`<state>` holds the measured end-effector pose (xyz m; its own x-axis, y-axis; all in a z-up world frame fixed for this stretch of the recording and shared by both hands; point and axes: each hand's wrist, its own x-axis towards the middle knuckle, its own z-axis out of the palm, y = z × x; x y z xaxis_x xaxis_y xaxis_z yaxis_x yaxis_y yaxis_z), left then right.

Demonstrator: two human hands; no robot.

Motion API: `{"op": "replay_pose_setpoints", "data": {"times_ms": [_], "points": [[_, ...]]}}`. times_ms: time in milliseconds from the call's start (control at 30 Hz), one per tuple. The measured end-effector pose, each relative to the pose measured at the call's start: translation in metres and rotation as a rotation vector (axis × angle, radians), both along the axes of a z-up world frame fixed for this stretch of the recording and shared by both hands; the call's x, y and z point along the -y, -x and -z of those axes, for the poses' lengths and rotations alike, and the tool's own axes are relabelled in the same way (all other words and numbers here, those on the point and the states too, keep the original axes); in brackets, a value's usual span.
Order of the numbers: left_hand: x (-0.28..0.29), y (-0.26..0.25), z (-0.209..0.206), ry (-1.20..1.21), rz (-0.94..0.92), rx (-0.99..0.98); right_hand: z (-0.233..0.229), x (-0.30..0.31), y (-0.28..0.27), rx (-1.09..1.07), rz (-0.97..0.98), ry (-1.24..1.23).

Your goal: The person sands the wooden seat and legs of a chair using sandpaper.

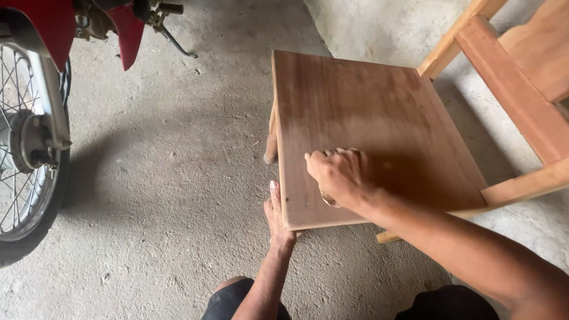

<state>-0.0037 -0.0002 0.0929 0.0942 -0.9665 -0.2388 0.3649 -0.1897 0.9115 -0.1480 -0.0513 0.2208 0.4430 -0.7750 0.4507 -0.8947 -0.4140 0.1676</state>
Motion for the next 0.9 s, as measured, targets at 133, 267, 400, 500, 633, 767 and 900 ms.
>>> {"op": "replay_pose_setpoints", "data": {"times_ms": [133,267,400,500,633,767,900], "points": [[0.002,0.005,0.002,0.009,0.018,-0.053,-0.014,0.043,-0.009,0.122,0.028,-0.062],[0.001,0.001,-0.003,0.037,-0.004,-0.051,-0.024,0.076,-0.022,0.118,0.129,0.461],[-0.001,0.002,0.007,0.04,-0.021,-0.053,-0.044,0.01,-0.02,0.246,0.256,0.201],[-0.001,0.004,-0.002,0.012,-0.025,-0.119,-0.05,-0.046,-0.014,0.543,0.253,-0.432],[0.006,0.008,0.028,0.019,-0.005,-0.06,-0.024,-0.008,0.001,0.284,0.093,-0.181],[0.007,0.008,0.049,0.077,-0.033,0.226,-0.032,0.063,-0.021,0.213,0.192,-0.056],[0.006,0.007,0.022,-0.085,-0.041,0.082,-0.004,0.058,-0.023,0.155,0.38,-0.269]]}}
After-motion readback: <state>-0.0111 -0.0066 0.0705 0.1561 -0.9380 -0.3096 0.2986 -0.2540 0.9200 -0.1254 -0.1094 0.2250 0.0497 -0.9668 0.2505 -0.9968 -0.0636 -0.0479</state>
